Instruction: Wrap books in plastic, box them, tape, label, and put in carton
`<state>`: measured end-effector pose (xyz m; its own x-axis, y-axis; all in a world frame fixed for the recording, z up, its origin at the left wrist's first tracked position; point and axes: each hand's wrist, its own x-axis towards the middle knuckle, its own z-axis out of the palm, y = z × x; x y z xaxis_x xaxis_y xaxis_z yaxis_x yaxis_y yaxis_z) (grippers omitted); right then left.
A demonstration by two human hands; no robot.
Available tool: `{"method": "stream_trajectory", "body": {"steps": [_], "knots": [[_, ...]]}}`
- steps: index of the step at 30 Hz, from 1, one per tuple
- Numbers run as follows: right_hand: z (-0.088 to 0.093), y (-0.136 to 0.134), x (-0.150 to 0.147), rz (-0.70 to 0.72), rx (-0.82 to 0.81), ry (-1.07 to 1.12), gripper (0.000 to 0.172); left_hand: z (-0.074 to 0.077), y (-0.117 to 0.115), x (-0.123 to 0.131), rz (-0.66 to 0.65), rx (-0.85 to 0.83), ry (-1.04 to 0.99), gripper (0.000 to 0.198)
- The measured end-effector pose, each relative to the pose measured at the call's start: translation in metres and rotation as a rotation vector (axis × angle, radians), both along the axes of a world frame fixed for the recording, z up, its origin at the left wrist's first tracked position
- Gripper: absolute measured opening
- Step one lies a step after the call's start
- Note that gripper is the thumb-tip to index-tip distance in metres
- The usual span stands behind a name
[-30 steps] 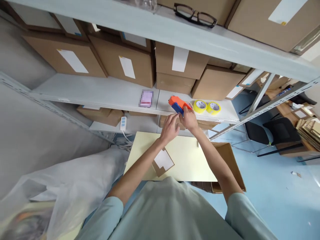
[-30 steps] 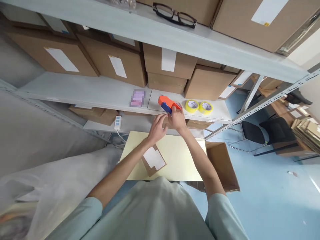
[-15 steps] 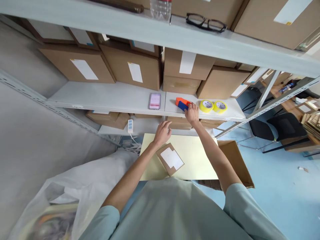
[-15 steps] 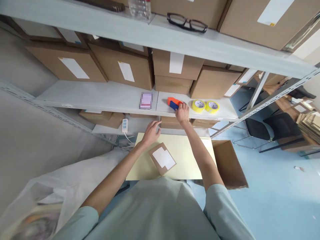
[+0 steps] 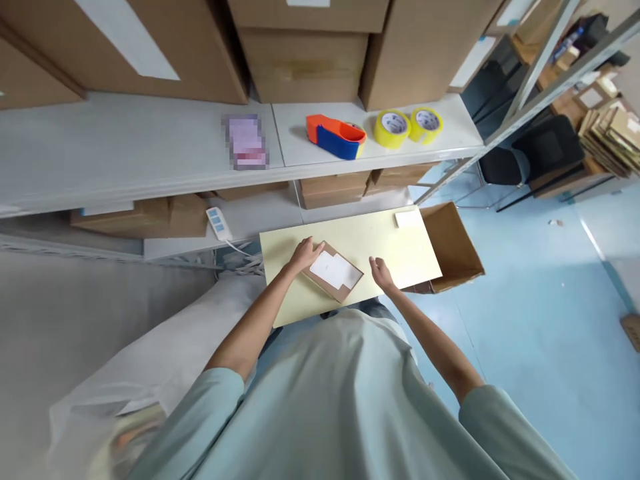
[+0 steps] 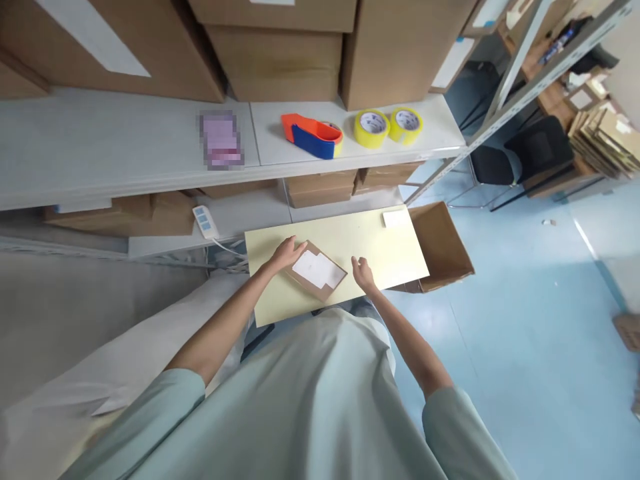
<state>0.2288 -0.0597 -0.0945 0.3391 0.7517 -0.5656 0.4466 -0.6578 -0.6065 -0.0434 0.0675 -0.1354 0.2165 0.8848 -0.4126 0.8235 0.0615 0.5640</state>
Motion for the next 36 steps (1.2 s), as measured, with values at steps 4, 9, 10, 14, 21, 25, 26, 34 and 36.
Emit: {"method": "stream_trajectory", "body": {"steps": [4,9,10,14,21,25,26,34,36], "knots": [[-0.013,-0.032,-0.017,-0.31,-0.157,0.43,0.06,-0.008,-0.001,0.018,-0.01,-0.078,0.014,0.069],[-0.007,-0.039,-0.03,-0.432,-0.22,0.656,0.071,0.002,-0.007,0.024,0.049,-0.09,0.031,0.067],[-0.004,-0.039,-0.031,-0.442,-0.215,0.674,0.073,0.005,-0.008,0.022,0.063,-0.076,0.025,0.065],[0.01,-0.038,-0.028,-0.466,-0.143,0.717,0.067,0.022,-0.018,0.007,0.121,0.063,-0.037,0.051],[0.015,-0.028,-0.015,-0.365,0.128,0.615,0.044,0.038,-0.057,-0.014,0.223,0.221,-0.162,0.041],[0.005,-0.017,-0.002,-0.26,0.22,0.528,0.052,0.029,-0.087,-0.01,0.276,0.201,-0.196,0.033],[0.001,-0.014,0.002,-0.238,0.228,0.485,0.055,0.026,-0.093,-0.009,0.297,0.17,-0.192,0.032],[-0.023,-0.005,0.002,0.093,0.19,-0.052,0.06,0.008,-0.117,0.002,0.332,0.014,-0.113,0.03],[-0.025,-0.001,-0.003,0.164,0.154,-0.183,0.056,0.007,-0.115,0.007,0.319,-0.01,-0.048,0.033]]}}
